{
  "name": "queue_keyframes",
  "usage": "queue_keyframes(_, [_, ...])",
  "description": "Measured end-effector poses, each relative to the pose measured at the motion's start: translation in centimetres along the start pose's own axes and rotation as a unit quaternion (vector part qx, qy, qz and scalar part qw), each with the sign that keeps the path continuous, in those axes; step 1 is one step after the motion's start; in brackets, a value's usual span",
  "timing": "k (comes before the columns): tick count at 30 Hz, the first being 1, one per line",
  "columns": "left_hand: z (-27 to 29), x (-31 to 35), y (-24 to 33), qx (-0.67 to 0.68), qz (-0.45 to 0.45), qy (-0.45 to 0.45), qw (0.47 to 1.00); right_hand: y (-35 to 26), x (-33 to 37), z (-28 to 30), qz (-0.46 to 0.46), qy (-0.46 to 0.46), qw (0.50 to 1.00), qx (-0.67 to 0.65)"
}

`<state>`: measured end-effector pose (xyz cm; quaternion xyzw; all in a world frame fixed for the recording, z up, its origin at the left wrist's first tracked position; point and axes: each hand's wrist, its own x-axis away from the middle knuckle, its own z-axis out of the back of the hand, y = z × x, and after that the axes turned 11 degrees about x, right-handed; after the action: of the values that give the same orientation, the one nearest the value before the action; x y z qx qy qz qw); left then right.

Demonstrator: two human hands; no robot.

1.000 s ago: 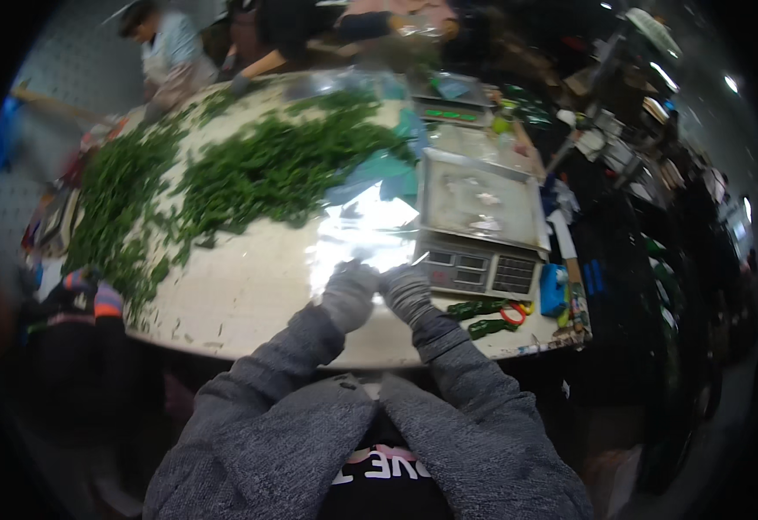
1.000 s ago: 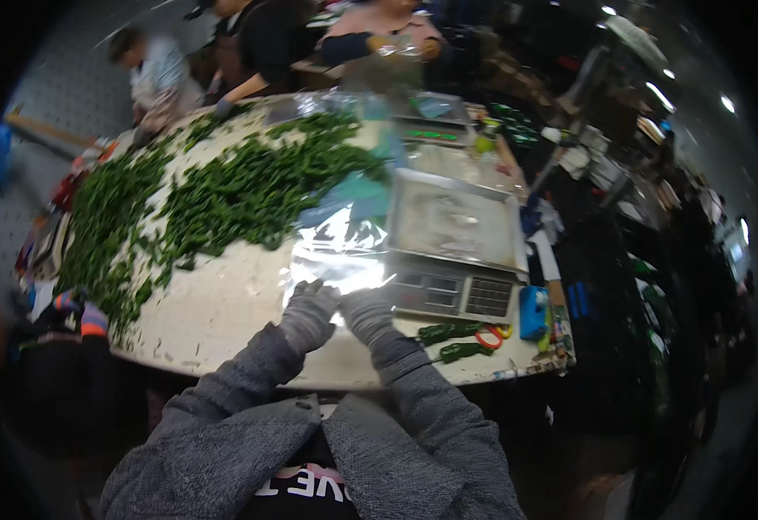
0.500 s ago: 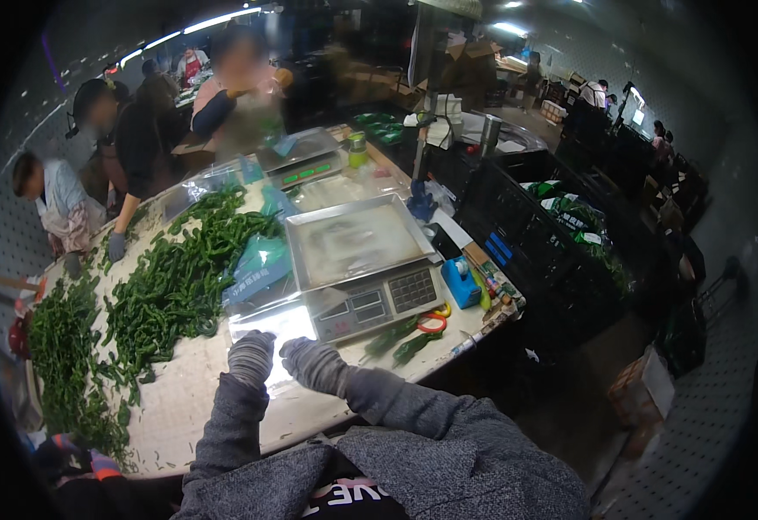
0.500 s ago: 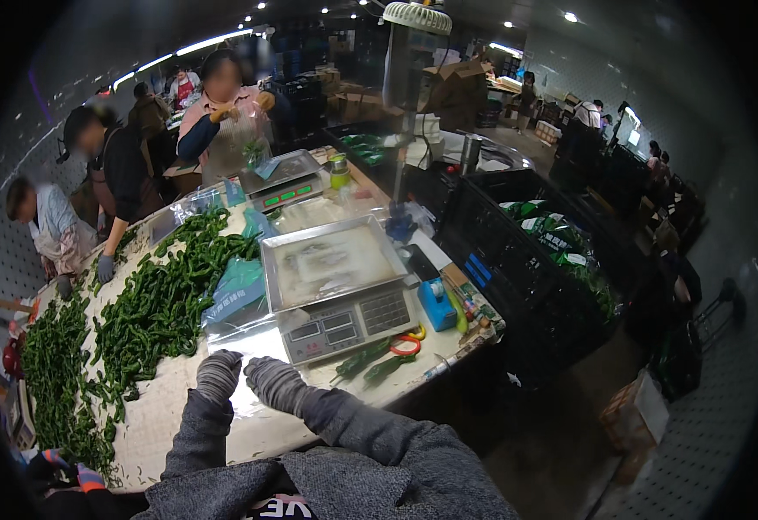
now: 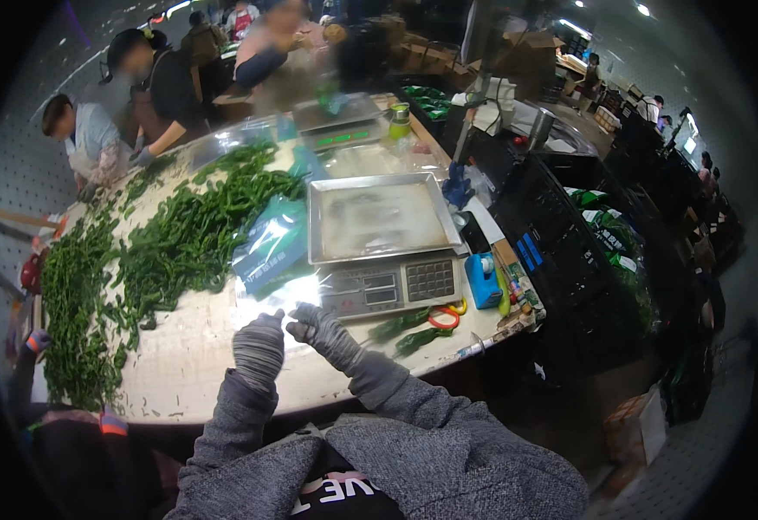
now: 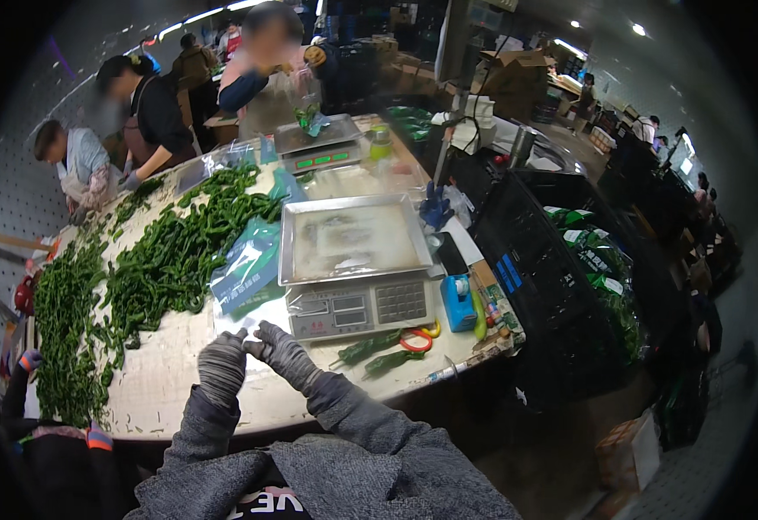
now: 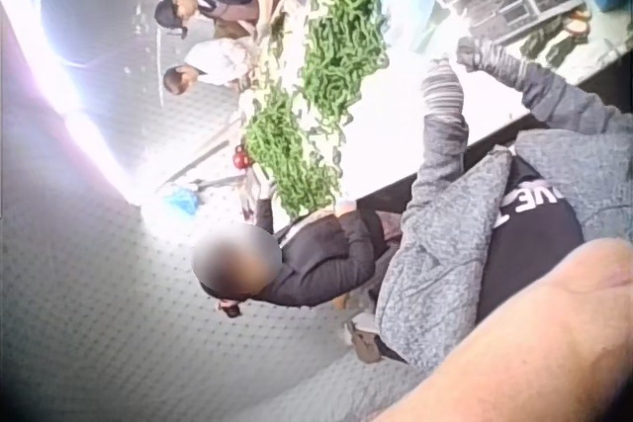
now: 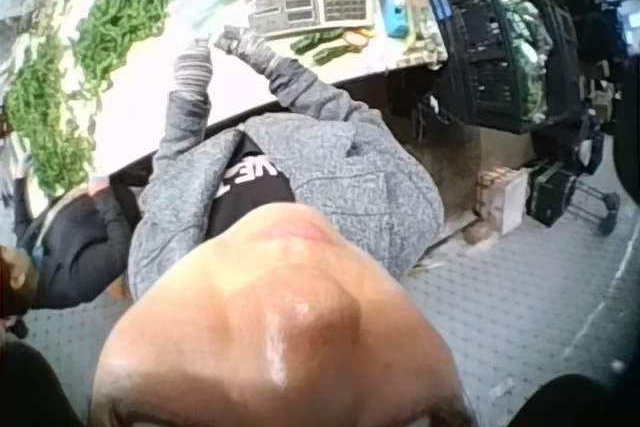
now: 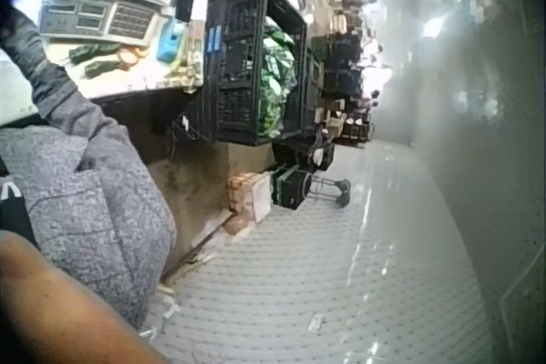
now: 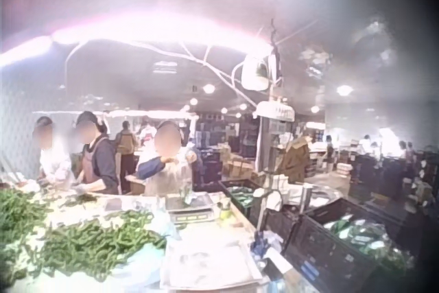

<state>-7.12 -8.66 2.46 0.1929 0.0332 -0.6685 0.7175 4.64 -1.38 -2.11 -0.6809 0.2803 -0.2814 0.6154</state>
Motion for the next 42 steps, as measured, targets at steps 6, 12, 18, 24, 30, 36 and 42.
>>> queue_keyframes(6, [0.3, 1.0, -1.2, 0.395, 0.078, -0.185, 0.896, 3.2, -0.5, -0.2, -0.033, 0.041, 0.997, -0.064])
queue_keyframes(12, [-2.0, 2.8, -5.1, 0.299, 0.012, -0.002, 0.954, 2.2, 1.1, -5.3, 0.055, 0.005, 0.995, 0.082])
queue_keyframes(18, [-1.8, 4.0, -10.7, 0.252, 0.137, 0.1, 0.953, 1.0, 1.4, -7.4, 0.151, 0.089, 0.951, 0.252])
queue_keyframes(24, [-2.0, 7.1, -14.8, 0.422, 0.169, 0.053, 0.889, 1.0, 2.3, -9.4, 0.132, 0.08, 0.912, 0.38])
queue_keyframes(30, [3.5, 5.6, -11.0, 0.226, 0.001, 0.155, 0.962, 5.4, 5.1, -8.7, 0.17, -0.393, 0.616, 0.661])
queue_keyframes(36, [3.0, 5.4, -9.6, 0.165, 0.113, -0.077, 0.977, -2.0, 3.2, -12.6, 0.248, 0.017, 0.903, 0.349])
queue_keyframes(42, [4.0, 6.5, -8.2, 0.147, -0.04, 0.003, 0.988, 0.1, -0.8, -12.7, 0.132, -0.035, 0.857, 0.496])
